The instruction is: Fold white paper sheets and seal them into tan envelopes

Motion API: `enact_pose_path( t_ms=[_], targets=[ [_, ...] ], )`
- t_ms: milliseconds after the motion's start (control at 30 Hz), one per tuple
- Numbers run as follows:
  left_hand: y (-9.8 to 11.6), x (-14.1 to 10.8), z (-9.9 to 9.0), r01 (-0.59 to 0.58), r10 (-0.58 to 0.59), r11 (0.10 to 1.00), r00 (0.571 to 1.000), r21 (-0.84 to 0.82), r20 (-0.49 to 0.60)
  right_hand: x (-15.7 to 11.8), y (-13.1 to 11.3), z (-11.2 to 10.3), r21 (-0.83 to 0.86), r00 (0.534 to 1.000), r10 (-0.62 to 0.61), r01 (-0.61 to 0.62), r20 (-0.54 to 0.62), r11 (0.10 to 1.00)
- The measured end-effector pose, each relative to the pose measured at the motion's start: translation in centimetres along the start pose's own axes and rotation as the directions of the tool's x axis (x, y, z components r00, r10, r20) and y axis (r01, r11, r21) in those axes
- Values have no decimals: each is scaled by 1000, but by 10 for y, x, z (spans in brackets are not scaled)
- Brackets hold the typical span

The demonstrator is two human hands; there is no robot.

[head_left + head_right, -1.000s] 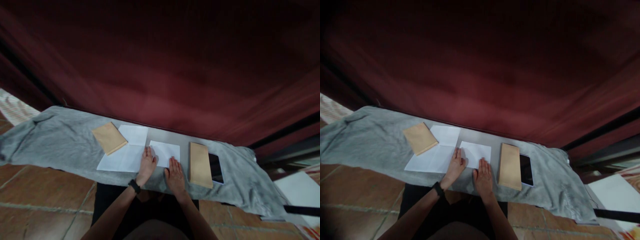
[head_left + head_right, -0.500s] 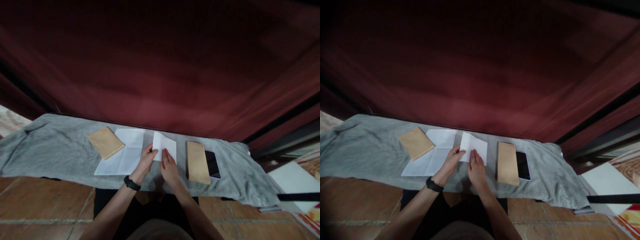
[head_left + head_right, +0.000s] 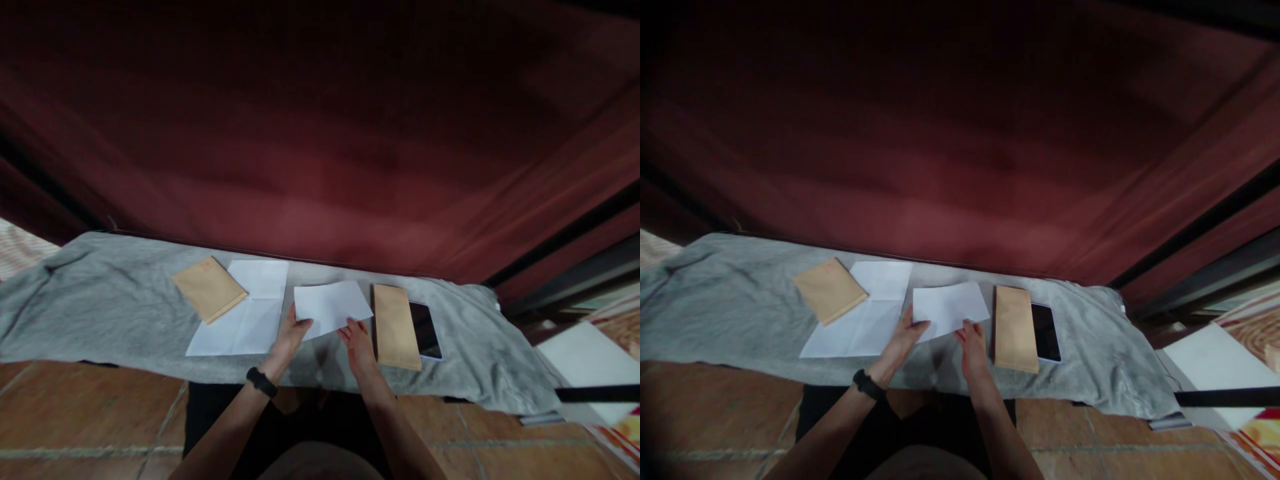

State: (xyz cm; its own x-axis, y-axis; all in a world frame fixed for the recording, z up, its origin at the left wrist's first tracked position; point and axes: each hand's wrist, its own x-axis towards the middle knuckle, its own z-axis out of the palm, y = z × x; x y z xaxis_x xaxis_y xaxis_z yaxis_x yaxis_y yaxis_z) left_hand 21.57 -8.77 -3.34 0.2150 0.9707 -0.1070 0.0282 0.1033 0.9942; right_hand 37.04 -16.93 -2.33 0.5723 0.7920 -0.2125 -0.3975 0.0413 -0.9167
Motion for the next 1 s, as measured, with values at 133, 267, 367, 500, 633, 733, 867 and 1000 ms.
enact_pose_path(
  t_ms=[133,267,367,500,633,733,867,1000],
  targets=[
    [-16,8,-15,-60,77,943,996,328,-39,-6,14,-30,5,999,34,-34,-27,999],
    [-17,8,-21,-98,118,822,993,561,0,-12,23,-53,-208,992,-12,-14,-123,978],
    [-12,4,-22,-136,171,724,985,677,15,-15,25,-63,-557,961,-270,189,-67,809],
    [-7,-7,-13,-186,318,480,948,857,28,-9,23,-54,-758,866,-435,451,245,471],
    [-12,-10,11,-326,450,241,872,914,193,14,30,-24,-773,780,-435,584,449,249],
    [-22,-2,30,-399,380,162,869,903,316,34,37,-3,-778,742,-367,624,561,72],
    [-33,11,34,-420,298,107,878,901,374,51,41,6,-795,744,-299,598,598,-103],
    [-36,14,25,-431,305,98,871,897,386,56,43,2,-813,761,-288,554,581,-179]
  ],
)
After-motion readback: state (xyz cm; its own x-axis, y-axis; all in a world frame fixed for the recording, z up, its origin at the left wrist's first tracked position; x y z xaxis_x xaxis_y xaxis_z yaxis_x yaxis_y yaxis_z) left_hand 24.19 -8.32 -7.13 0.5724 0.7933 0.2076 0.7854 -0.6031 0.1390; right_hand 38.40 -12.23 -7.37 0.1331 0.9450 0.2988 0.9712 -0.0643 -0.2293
